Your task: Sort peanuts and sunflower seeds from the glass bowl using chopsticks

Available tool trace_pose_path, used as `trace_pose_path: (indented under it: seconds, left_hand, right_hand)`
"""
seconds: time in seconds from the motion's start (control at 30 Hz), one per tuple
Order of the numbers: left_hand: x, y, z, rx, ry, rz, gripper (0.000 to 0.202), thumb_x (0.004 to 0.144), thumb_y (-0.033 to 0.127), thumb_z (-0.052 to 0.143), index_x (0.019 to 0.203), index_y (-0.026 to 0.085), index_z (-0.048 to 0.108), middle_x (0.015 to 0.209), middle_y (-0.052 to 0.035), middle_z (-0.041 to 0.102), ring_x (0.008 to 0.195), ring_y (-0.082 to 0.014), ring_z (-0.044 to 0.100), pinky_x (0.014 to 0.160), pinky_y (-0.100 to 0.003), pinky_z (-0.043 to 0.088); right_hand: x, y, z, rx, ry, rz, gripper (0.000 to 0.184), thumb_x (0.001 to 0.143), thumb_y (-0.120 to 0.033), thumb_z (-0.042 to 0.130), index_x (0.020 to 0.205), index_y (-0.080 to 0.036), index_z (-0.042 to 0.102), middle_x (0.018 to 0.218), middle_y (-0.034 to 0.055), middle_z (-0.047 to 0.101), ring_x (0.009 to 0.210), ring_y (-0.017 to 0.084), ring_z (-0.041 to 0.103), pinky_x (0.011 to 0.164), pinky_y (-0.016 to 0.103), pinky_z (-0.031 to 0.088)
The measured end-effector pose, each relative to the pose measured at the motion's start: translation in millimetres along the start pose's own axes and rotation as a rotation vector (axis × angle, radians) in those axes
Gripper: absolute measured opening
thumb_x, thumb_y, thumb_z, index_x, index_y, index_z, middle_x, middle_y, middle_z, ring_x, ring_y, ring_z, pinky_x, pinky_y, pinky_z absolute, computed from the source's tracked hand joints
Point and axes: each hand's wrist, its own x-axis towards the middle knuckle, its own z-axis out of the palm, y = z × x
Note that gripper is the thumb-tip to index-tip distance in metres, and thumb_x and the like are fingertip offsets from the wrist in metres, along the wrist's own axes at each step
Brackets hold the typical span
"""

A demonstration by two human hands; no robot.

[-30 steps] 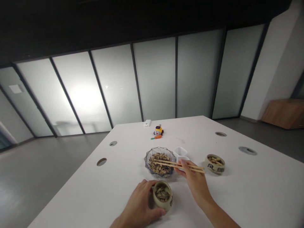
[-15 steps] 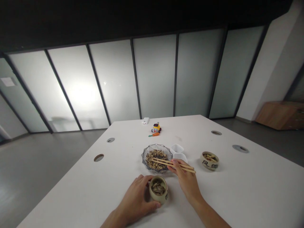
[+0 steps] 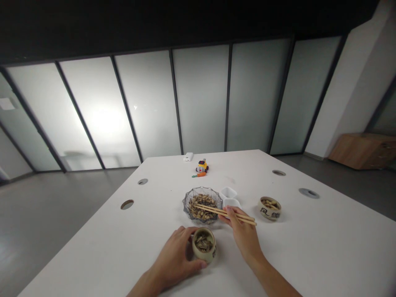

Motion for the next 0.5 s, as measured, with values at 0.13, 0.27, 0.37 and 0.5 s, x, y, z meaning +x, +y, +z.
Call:
trace_pose_path:
  seconds: [0.13,0.27,0.37,0.5]
  left_hand:
    - [0.2,-1.1,0.5,-0.002,-0.002,0.018,0.072,0.075,0.055,0.091,0.136,0.026,0.066,0.123,-0.0098,0.072,0.112,-0.0336,0.064,0.103,-0.044,0.051]
    - [-0.1,0.1,-0.2,-0.009,0.004,0.018,0.071,0.076,0.055,0.090,0.136,0.024,0.066,0.123,-0.0111,0.072,0.112,-0.0346,0.064,0.101,-0.044,0.052]
    - [-0.3,2.1,-1.2,-0.010,0.001,0.022,0.071,0.076,0.056,0.089,0.135,0.024,0.067,0.124,-0.0108,0.073,0.112,-0.0347,0.065,0.102,-0.044,0.052]
    - [-0.2,3.0,-1.9,-0.002,-0.008,0.019,0.070,0.076,0.053,0.090,0.136,0.025,0.066,0.125,-0.0110,0.073,0.114,-0.0346,0.064,0.102,-0.043,0.053]
  right_hand:
    - [0.4,0.2,-3.2,0.005,-0.006,-0.001,0.053,0.080,-0.072,0.080,0.086,-0.020,0.078,0.092,0.0107,0.082,0.089,0.033,0.083,0.085,0.044,0.071]
    - [0.3,-2.5,-5.4,-0.025,-0.010,-0.038,0.052,0.084,-0.073,0.076,0.085,-0.021,0.077,0.093,0.0097,0.080,0.087,0.031,0.082,0.083,0.042,0.071]
    - [-0.2,-7.4,-7.1,-0.079,-0.010,-0.079,0.050,0.087,-0.072,0.073,0.085,-0.022,0.076,0.093,0.0089,0.078,0.082,0.030,0.082,0.080,0.042,0.071]
    - [-1.5,-13.7,-8.1,-0.146,-0.019,-0.107,0.049,0.089,-0.071,0.070,0.084,-0.023,0.076,0.091,0.0086,0.077,0.081,0.030,0.081,0.078,0.041,0.070]
